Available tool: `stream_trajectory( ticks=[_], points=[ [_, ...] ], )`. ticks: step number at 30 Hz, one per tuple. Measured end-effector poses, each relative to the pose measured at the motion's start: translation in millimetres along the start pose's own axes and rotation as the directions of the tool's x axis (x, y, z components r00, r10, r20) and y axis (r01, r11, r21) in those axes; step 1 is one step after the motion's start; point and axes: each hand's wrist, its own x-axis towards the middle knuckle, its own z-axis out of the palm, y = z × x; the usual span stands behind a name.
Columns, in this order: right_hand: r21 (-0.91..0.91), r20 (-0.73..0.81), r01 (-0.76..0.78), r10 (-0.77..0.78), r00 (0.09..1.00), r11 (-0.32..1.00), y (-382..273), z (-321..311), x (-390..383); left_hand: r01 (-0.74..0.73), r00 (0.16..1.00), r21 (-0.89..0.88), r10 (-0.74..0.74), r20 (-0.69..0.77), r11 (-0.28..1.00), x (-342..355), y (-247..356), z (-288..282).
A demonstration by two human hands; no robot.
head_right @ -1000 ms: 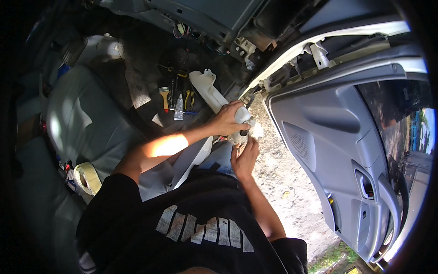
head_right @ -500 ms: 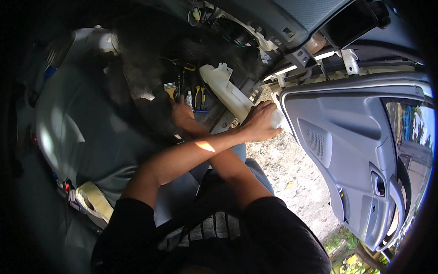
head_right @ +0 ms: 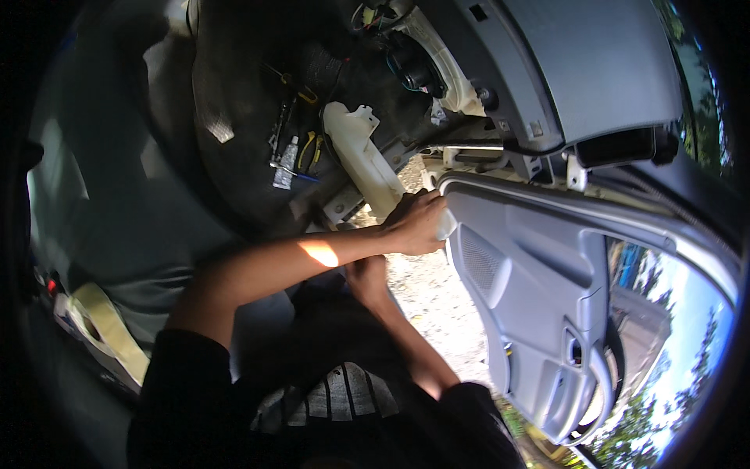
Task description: The person retrieves a white plastic windshield washer fluid reservoir from a cart, walks to a white truck, and installs it inside the driver's side footwell. They connect hoses and secure the reservoir in place.
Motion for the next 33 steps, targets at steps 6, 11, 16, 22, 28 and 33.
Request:
stream_trajectory(
  ticks=[6,11,16,22,28,33],
  points=[
    [0.053,-0.330,-0.201,0.207,0.921,0.978,-88,-192,-57,0.092,0.994,-0.055,-0.089,0.066,0.994,-6,5,0],
    [-0.189,-0.348,0.154,-0.213,0.913,0.970,-171,-204,-11,-0.035,0.977,0.342,-0.040,0.209,0.939,-19,6,2],
    [-0.547,0.062,0.339,-0.367,0.928,0.765,-143,-130,142,-0.001,1.000,0.219,0.005,-0.019,0.976,-29,9,-2],
    [-0.506,0.275,0.342,-0.228,0.934,0.792,-121,-77,243,-0.016,0.995,0.194,-0.005,0.103,0.981,-24,6,-5],
    [-0.531,0.345,0.490,-0.351,0.870,0.691,-139,-63,231,0.000,0.991,0.197,-0.026,0.130,0.980,-30,2,0],
    [-0.491,0.204,0.335,-0.268,0.942,0.804,-141,-73,225,-0.003,0.988,0.190,-0.026,0.150,0.982,-30,4,-2]
  ],
)
